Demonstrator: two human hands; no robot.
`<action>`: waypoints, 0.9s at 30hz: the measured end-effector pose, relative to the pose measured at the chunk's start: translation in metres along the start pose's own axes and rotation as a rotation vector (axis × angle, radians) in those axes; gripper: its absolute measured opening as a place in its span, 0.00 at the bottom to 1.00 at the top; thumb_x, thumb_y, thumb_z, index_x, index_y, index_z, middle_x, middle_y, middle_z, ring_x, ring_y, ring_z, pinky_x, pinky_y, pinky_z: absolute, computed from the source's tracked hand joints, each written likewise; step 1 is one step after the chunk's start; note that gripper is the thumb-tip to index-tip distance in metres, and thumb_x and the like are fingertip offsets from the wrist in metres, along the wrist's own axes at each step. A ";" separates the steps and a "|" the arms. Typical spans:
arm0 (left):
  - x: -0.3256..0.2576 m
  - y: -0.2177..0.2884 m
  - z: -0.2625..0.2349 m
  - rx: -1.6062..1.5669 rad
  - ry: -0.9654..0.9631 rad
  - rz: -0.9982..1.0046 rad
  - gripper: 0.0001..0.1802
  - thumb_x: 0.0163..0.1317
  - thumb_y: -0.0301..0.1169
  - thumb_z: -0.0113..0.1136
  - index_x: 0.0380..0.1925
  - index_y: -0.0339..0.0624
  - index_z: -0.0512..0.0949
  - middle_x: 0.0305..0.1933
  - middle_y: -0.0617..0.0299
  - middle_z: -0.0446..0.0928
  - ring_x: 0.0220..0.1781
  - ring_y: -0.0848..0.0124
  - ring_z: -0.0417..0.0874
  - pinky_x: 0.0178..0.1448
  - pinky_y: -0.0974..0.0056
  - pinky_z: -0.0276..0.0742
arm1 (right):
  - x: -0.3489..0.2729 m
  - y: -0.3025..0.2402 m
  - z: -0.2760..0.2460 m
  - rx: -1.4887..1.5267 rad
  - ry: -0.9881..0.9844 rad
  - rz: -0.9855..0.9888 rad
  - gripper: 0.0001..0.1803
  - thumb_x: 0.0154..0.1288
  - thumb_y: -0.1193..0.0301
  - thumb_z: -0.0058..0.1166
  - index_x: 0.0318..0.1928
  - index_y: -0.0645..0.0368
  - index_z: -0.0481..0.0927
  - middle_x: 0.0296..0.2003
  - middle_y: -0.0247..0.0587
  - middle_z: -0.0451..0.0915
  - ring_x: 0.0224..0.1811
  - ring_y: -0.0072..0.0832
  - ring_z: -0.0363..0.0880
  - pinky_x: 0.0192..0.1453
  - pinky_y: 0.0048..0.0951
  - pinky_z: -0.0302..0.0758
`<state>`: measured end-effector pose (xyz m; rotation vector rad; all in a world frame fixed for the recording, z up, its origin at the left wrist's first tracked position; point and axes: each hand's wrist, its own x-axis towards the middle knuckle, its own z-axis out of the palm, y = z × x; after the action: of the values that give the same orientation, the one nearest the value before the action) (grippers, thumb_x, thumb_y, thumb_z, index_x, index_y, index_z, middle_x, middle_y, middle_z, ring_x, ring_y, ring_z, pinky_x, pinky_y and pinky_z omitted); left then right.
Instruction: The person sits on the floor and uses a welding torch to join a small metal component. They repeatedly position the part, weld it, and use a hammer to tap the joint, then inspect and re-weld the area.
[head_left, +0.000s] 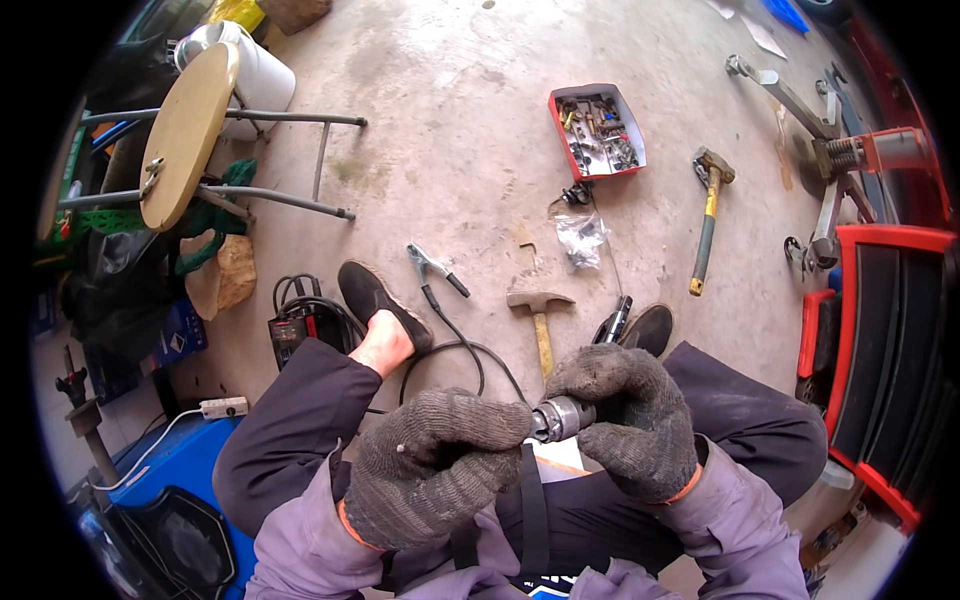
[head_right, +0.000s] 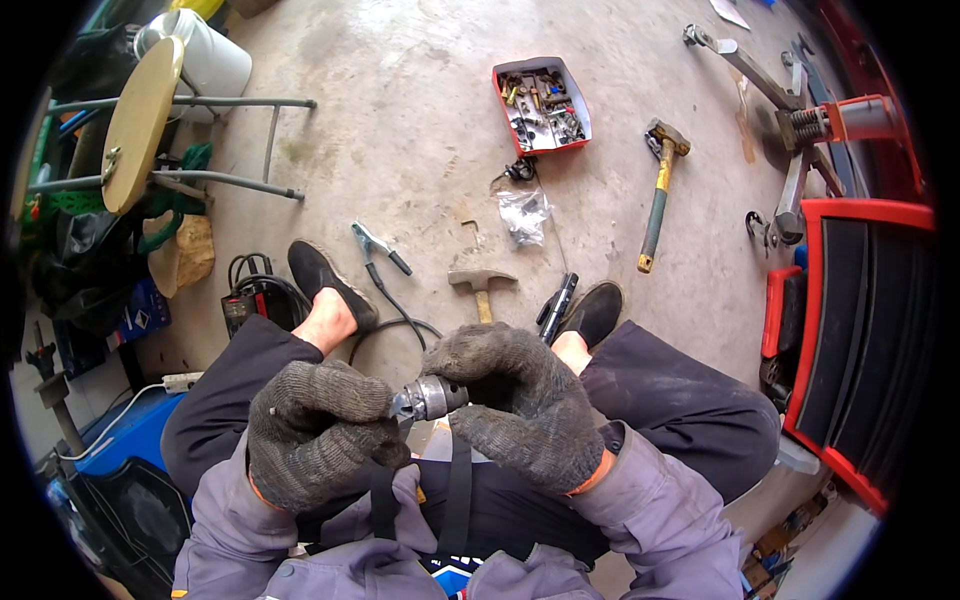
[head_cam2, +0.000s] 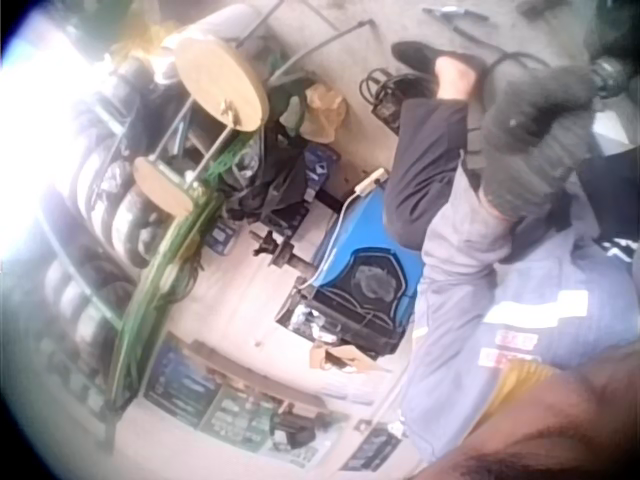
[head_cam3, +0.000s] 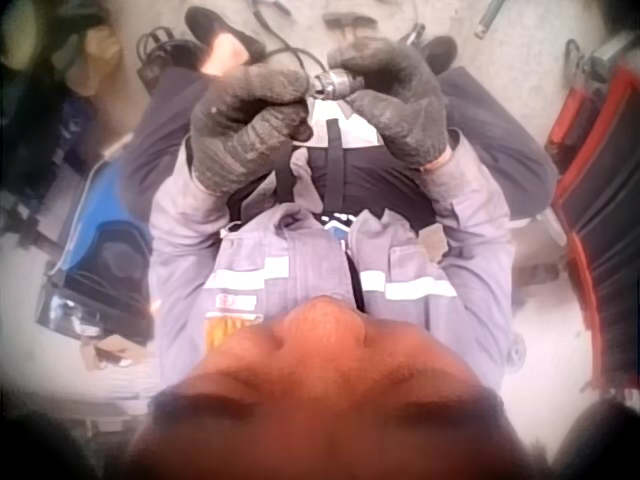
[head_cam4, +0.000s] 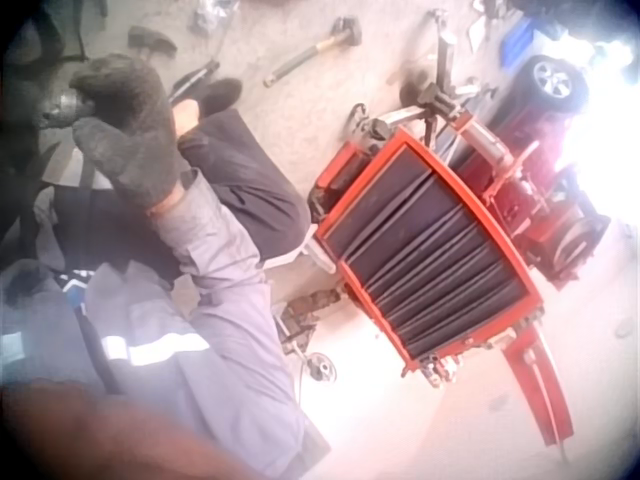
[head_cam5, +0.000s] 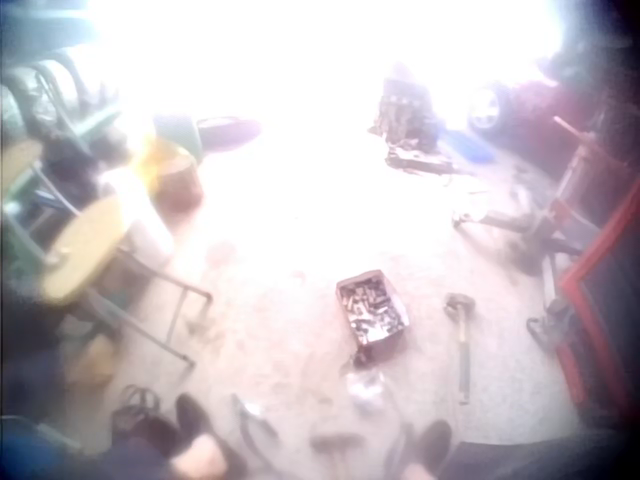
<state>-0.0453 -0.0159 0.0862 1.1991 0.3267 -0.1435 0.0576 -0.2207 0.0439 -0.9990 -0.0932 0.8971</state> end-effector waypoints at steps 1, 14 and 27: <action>0.000 0.001 0.000 0.000 0.011 -0.010 0.17 0.64 0.18 0.63 0.54 0.31 0.76 0.45 0.52 0.83 0.42 0.69 0.86 0.47 0.65 0.84 | 0.000 -0.001 0.001 0.010 0.016 0.019 0.29 0.53 0.71 0.75 0.53 0.59 0.74 0.52 0.46 0.77 0.57 0.36 0.78 0.64 0.41 0.74; 0.008 0.002 0.014 0.071 0.210 -0.256 0.11 0.68 0.24 0.62 0.48 0.32 0.75 0.31 0.57 0.81 0.30 0.74 0.83 0.30 0.69 0.79 | 0.001 -0.007 0.008 -0.435 0.063 0.113 0.21 0.77 0.61 0.44 0.51 0.71 0.78 0.41 0.50 0.80 0.38 0.30 0.83 0.42 0.30 0.82; 0.011 0.006 0.010 -0.195 0.232 -0.497 0.09 0.68 0.30 0.64 0.41 0.36 0.77 0.24 0.62 0.78 0.19 0.76 0.79 0.20 0.71 0.72 | 0.004 -0.002 -0.003 -0.998 -0.120 -0.310 0.16 0.59 0.71 0.63 0.47 0.64 0.83 0.40 0.46 0.84 0.41 0.40 0.82 0.48 0.37 0.76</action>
<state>-0.0313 -0.0223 0.0914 0.9230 0.8231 -0.3950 0.0632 -0.2202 0.0425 -1.7839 -0.8375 0.6003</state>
